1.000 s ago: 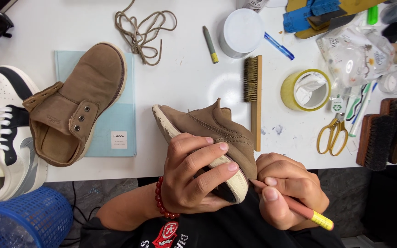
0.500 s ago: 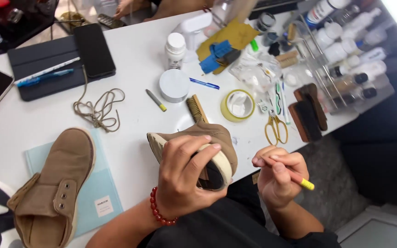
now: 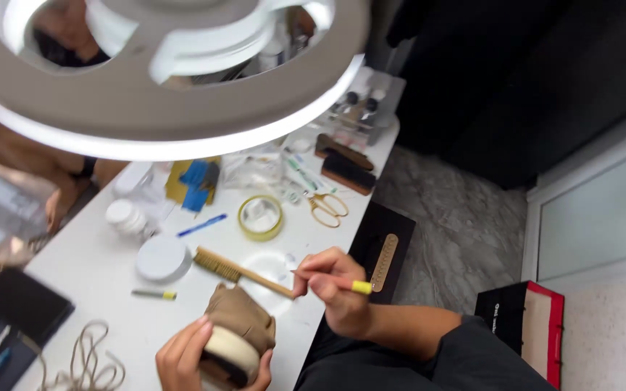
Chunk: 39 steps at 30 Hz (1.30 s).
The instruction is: The person marks the sole of a brown shoe with a pencil before tracing along the seam where the upper meets the midsole. They then rotate the shoe to mark the heel area and the side seams.
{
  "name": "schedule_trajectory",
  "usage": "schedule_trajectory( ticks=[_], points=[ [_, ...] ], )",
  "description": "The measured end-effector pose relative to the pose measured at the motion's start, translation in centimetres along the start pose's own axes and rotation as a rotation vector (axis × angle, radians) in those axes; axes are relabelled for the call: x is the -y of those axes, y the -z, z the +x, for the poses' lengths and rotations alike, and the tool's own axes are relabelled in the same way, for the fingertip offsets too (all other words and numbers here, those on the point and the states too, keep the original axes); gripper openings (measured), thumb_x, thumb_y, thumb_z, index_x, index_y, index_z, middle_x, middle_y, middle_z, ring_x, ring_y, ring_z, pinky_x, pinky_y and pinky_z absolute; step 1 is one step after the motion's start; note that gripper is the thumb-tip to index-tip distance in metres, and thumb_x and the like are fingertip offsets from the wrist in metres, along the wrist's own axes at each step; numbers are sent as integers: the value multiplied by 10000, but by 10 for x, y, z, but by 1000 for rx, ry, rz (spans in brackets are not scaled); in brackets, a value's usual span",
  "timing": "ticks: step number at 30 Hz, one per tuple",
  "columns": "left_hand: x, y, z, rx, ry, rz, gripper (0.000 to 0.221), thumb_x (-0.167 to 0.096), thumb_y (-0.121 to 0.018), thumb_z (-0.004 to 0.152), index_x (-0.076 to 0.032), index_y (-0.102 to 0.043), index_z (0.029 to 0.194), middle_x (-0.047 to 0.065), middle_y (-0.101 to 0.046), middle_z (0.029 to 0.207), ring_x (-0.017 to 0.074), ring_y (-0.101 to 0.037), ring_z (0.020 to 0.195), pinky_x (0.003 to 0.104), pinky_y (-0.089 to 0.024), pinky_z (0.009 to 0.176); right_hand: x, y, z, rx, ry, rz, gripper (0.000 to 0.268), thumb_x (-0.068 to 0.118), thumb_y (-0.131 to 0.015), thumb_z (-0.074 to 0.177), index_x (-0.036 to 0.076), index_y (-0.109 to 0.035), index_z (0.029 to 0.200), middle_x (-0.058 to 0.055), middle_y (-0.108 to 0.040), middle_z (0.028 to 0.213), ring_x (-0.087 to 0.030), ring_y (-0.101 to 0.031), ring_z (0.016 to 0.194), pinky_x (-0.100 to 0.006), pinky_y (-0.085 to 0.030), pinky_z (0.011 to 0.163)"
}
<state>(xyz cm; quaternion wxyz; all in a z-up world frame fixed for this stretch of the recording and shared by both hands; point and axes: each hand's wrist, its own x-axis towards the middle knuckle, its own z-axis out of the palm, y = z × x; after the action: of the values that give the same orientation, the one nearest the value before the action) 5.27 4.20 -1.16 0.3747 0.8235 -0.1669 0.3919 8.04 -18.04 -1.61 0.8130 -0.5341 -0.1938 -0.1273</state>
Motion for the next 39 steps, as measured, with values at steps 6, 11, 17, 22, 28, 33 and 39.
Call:
schedule_trajectory(
  ticks=[6,11,17,22,28,33,39],
  points=[
    [104,-33,-76,66,-46,-167,913,-479,-886,606,34,-484,1245,218,-616,1129,277,-642,1121,391,-527,1008,18,-9,8,247,50,-257,237,215,-615,1100,-12,-649,1158,-130,-721,1017,-213,-705,926,-341,-581,825],
    [199,-47,-120,185,24,-503,587,-260,-699,850,17,-487,1322,247,-637,1230,294,-684,1154,395,-557,1039,38,-22,30,387,172,-454,207,127,-658,1049,22,-646,1227,-120,-727,1111,-265,-712,995,-342,-582,897],
    [194,-6,-144,280,279,-729,455,-113,-614,963,22,-488,1379,305,-632,1327,327,-721,1125,415,-587,1006,30,-46,61,431,381,-650,469,0,-730,924,24,-607,1375,-139,-699,1294,-293,-702,1134,-387,-579,968],
    [167,-47,-121,206,413,-903,437,-105,-605,982,-34,-519,1404,342,-606,1405,257,-755,931,342,-605,853,31,-74,93,512,613,-745,596,30,-781,854,22,-563,1410,-144,-600,1486,-301,-623,1348,-425,-540,1095],
    [48,26,-60,301,243,-703,813,-435,-777,786,72,-549,1380,298,-507,1428,355,-613,1224,402,-507,1026,23,-91,113,827,783,-724,607,127,-852,825,68,-617,1382,-107,-617,1449,-293,-610,1350,-401,-516,942],
    [-25,59,-28,231,369,-586,913,-569,-795,714,60,-607,1348,248,-534,1393,342,-623,1235,415,-535,1049,22,-102,116,956,670,-504,493,23,-754,874,112,-645,1346,-54,-654,1412,-283,-621,1376,-412,-559,1021],
    [-38,79,-29,138,322,-385,843,-515,-768,760,57,-604,1357,201,-570,1379,292,-635,1221,379,-555,1052,58,-81,128,987,584,-540,507,-35,-740,841,22,-629,1333,-168,-712,1304,-275,-715,927,-394,-522,783]
  ],
)
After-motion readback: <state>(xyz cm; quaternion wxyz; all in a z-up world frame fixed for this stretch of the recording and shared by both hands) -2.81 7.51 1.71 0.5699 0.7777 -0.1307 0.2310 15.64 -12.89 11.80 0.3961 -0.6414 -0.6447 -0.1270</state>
